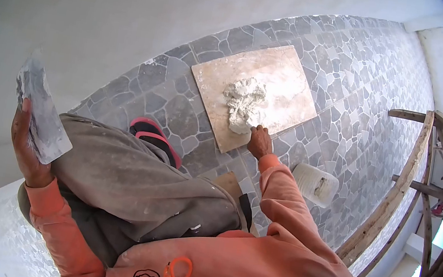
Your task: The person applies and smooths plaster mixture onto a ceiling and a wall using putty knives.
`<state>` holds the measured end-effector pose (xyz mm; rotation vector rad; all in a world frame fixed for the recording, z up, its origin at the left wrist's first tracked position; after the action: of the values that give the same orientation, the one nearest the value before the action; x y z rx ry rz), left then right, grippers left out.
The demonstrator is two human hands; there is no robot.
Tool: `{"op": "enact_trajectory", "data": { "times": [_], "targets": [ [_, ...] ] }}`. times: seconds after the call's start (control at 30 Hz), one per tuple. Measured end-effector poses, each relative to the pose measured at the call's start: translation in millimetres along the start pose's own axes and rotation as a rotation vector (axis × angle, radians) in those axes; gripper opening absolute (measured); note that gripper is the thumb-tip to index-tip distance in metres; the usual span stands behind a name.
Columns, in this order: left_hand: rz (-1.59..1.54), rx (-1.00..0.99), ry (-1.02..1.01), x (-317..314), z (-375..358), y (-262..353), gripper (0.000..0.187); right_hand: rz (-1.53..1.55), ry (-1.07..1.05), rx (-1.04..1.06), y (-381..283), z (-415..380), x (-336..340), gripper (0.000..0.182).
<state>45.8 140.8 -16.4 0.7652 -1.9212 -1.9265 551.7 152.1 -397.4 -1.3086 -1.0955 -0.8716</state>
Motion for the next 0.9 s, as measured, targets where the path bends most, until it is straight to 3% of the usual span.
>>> {"op": "enact_trajectory", "data": {
  "times": [0.03,0.07,0.17,0.3,0.33,0.43,0.53,0.6,0.73,0.8,0.87,0.9],
  "targets": [
    [0.020,-0.013,-0.012,0.6,-0.1,-0.1,0.038,0.012,-0.050,0.064,-13.0,-4.6,-10.3,0.033],
    [0.043,-0.026,-0.024,2.1,-0.1,-0.3,0.039,0.031,0.035,0.098,-20.7,-6.0,-5.1,0.029],
    [0.116,-0.071,-0.021,11.7,2.1,0.9,0.038,0.187,0.163,-0.201,20.1,-3.4,12.4,0.023],
    [0.046,0.000,0.044,15.1,2.1,-3.0,0.038,1.029,0.195,-0.756,68.5,-51.6,2.4,0.014],
    [0.062,-0.029,0.049,13.3,0.7,-0.1,0.040,1.025,0.107,-0.922,91.9,-71.0,-23.6,0.013],
    [0.096,-0.071,0.077,10.3,-2.0,5.1,0.043,0.203,0.250,0.217,68.8,-79.5,-30.1,0.015],
    [0.095,-0.069,0.091,9.9,-3.5,6.6,0.043,0.283,0.136,0.065,60.0,-72.1,-70.9,0.019],
    [0.110,-0.115,0.062,7.3,-5.5,9.3,0.042,0.246,0.166,-0.002,45.4,-52.0,-80.3,0.018],
    [0.070,-0.028,0.052,11.6,-1.5,1.7,0.041,0.160,0.271,-0.065,20.3,-8.2,-56.6,0.013],
    [0.080,-0.016,0.055,12.5,-0.8,-0.3,0.041,0.367,0.228,-0.221,30.0,14.4,-49.0,0.012],
    [0.053,-0.004,0.041,9.0,-0.2,-0.6,0.041,1.410,0.170,-0.965,58.9,24.1,-83.9,0.012],
    [0.039,0.004,0.032,7.0,0.3,-1.1,0.041,1.658,0.235,-1.255,61.1,21.3,-87.0,0.013]
  ]
}}
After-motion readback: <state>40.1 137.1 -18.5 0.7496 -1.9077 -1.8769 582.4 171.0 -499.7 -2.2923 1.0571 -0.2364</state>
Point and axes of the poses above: each hand's wrist, its own z-axis towards the middle knuckle, its own x-axis out of the back of the hand, y = z × x, the point moved 10 cm from there along z, towards the middle knuckle, and after that the axes turned 12 degrees about y, right-handed, at the moved point
